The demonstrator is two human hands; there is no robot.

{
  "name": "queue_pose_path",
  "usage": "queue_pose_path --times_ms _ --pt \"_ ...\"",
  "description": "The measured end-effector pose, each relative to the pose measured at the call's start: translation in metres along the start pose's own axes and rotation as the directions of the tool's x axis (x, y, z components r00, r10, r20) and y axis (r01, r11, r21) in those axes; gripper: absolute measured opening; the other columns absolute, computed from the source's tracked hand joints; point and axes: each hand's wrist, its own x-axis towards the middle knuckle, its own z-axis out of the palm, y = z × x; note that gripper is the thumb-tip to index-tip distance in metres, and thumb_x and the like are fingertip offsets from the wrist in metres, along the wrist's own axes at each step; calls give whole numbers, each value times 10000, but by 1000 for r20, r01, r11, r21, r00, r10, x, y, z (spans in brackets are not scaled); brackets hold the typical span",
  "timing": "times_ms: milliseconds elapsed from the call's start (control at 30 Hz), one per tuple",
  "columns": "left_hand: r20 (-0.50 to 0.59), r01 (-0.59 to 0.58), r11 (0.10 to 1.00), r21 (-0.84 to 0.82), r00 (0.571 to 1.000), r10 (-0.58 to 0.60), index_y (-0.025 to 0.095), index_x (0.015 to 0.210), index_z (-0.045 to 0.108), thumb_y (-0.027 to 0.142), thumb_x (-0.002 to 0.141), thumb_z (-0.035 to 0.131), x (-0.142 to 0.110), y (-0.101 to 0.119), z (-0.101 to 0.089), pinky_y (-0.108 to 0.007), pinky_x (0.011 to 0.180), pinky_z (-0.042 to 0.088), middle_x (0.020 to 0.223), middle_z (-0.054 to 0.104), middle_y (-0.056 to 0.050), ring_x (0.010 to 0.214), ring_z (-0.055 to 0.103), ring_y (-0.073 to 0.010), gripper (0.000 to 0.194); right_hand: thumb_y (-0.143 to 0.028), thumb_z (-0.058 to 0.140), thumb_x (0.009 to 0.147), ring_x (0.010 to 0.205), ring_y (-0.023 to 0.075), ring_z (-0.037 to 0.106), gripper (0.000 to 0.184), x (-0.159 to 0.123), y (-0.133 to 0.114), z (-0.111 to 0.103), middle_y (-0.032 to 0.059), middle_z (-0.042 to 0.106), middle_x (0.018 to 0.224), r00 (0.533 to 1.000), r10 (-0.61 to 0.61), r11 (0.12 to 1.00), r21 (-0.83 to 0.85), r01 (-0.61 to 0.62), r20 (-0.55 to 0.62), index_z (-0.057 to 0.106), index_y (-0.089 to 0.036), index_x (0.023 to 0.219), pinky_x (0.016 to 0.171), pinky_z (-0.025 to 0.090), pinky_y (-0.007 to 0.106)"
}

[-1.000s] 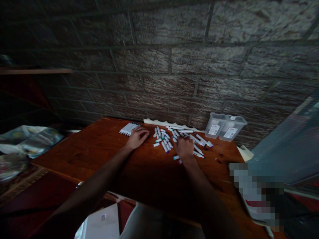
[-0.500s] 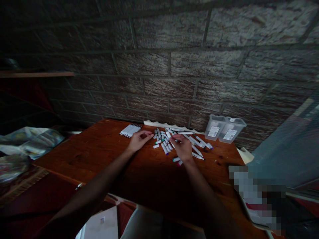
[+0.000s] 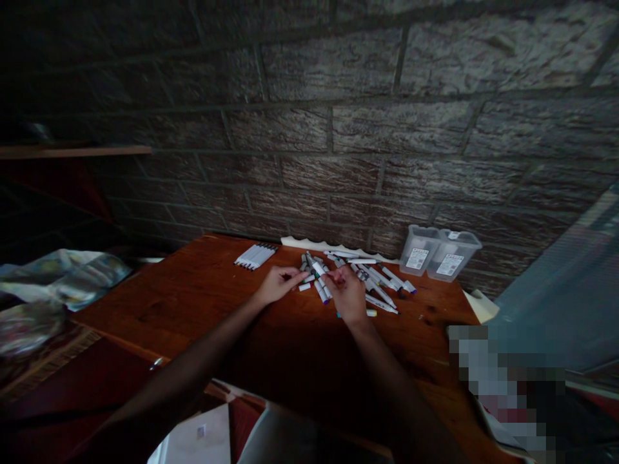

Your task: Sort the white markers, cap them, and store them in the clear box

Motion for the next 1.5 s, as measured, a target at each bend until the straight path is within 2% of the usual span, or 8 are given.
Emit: queue_pose_path --times_ms 167,700,967,1067,1133,1267,1367,1500 --pt "118 130 943 -306 988 -98 144 1014 717 470 784 696 2 4 5 -217 514 404 669 660 -7 513 507 -92 400 -434 674 777 870 225 706 332 -2 3 7 40 724 818 1000 -8 994 112 7 9 412 -248 695 787 532 348" --pt "127 165 883 -438 984 -121 134 838 672 448 746 735 1 13 9 -213 556 395 615 592 20 559 502 -89 333 -428 653 801 852 212 701 299 -6 2 10 22 727 804 996 -40 999 -9 40 85 447 -241 691 772 506 317" --pt "-108 171 856 -488 961 -254 163 821 585 473 779 644 13 -6 -10 -201 494 361 636 590 18 531 501 -93 318 -476 644 810 632 156 570 292 -6 4 5 -3 651 705 997 -69 982 -173 75 35 531 -226 710 635 430 275" --pt "-263 186 932 -310 926 -272 174 876 574 508 799 579 14 -19 -38 -228 543 422 688 649 -7 576 567 -128 343 -491 647 805 622 148 558 302 -5 8 1 -8 631 694 998 -58 984 -169 58 7 545 -219 722 623 417 270" --pt "-326 195 981 -14 926 -189 167 911 614 498 810 566 11 -26 -54 -262 661 476 754 689 -35 685 625 -161 349 -498 651 800 628 149 564 308 -4 9 -1 -8 625 699 998 -59 983 -176 59 6 549 -215 728 620 412 269" --pt "-284 343 779 526 933 -219 214 986 694 456 859 538 2 -33 -61 -291 809 476 933 745 -57 899 672 -218 315 -491 651 802 652 156 585 304 -4 11 0 -6 628 705 998 -55 978 -202 58 21 548 -214 730 643 419 276" --pt "-196 362 678 640 930 -311 239 1072 695 479 864 544 1 -34 -53 -285 836 479 1056 740 -48 990 667 -230 352 -482 655 797 664 161 592 294 -5 11 0 -6 631 703 998 -56 976 -209 59 24 551 -217 728 660 427 280" --pt "-124 318 669 672 939 -321 234 1130 676 470 839 590 1 -34 -51 -275 836 478 1086 732 -40 1006 662 -223 385 -484 651 794 656 160 590 296 -5 9 -3 -4 632 694 998 -54 975 -214 57 17 554 -217 709 656 432 279"
